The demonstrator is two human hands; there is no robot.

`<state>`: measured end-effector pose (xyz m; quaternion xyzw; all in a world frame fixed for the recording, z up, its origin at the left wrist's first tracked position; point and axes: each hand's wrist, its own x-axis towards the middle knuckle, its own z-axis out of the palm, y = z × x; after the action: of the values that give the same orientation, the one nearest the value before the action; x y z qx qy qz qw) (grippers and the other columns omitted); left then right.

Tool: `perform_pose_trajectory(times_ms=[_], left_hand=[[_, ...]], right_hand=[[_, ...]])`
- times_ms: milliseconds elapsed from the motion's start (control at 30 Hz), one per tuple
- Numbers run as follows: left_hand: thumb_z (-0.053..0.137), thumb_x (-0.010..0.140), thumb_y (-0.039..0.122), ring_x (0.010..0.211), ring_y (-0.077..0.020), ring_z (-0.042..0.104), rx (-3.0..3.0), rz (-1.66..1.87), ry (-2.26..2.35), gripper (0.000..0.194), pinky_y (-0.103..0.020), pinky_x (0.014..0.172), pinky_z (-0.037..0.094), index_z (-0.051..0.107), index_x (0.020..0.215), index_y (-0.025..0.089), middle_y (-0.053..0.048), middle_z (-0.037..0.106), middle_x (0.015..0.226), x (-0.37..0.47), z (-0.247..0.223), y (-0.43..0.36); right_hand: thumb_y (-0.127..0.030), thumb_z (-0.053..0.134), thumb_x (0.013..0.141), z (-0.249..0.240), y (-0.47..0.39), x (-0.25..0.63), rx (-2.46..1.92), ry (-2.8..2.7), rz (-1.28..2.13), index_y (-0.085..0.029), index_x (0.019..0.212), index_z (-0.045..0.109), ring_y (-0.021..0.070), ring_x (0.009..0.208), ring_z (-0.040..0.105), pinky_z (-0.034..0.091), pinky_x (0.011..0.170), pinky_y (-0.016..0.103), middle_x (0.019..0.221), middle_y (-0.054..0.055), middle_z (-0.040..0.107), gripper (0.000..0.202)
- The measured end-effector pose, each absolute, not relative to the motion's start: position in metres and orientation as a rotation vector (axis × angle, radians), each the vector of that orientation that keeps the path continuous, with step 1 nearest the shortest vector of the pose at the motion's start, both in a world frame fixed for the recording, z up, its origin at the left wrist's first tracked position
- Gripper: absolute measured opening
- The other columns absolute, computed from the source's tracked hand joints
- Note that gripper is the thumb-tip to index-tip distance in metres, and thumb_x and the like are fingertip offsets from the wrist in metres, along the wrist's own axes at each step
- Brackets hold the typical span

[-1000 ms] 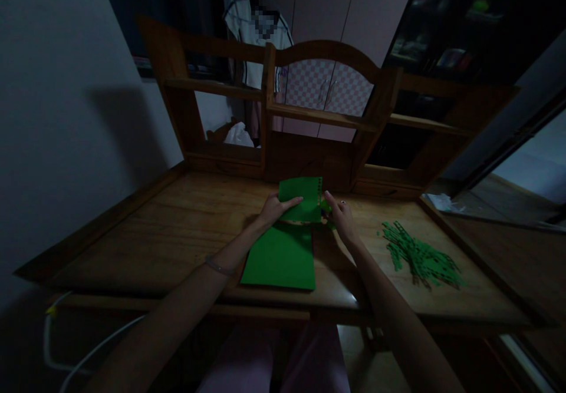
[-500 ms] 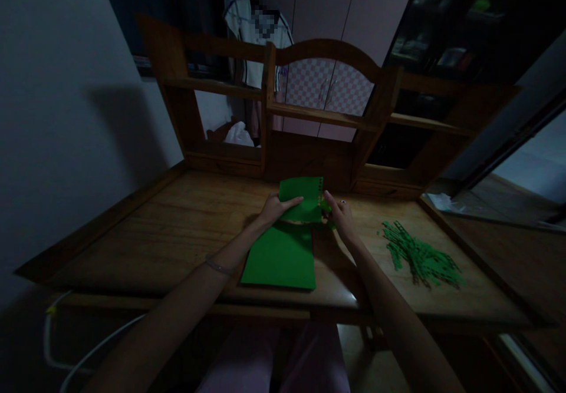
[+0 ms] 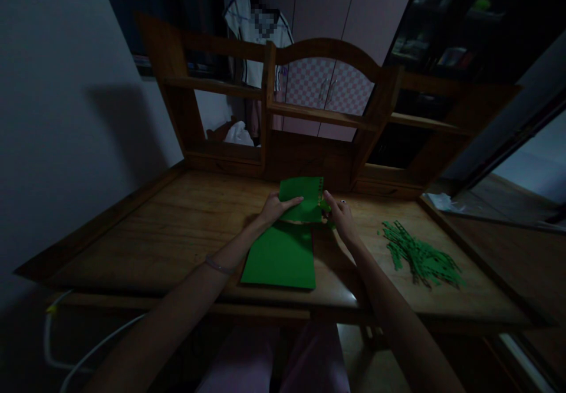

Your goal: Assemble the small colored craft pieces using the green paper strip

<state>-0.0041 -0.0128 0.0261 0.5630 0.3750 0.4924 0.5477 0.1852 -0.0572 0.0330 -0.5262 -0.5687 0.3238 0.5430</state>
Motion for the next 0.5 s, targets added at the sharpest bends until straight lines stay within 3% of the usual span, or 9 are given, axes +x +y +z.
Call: perform_pose_trajectory(times_ms=[500], left_hand=[[0.076,0.06,0.038,0.092,-0.0244,0.064,1.343,1.174,0.888,0.051,-0.038,0.085,0.05,0.065,0.102,0.012,-0.013,0.066,0.105,-0.0033,0.0167,-0.0057]], right_hand=[[-0.065,0.048,0.075,0.0345,-0.0583,0.1841,-1.241,-1.363,0.771,-0.016,0.059,0.054,0.0099,0.047,0.042,0.029,0.043,0.021,0.053,-0.001,0.048,0.052]])
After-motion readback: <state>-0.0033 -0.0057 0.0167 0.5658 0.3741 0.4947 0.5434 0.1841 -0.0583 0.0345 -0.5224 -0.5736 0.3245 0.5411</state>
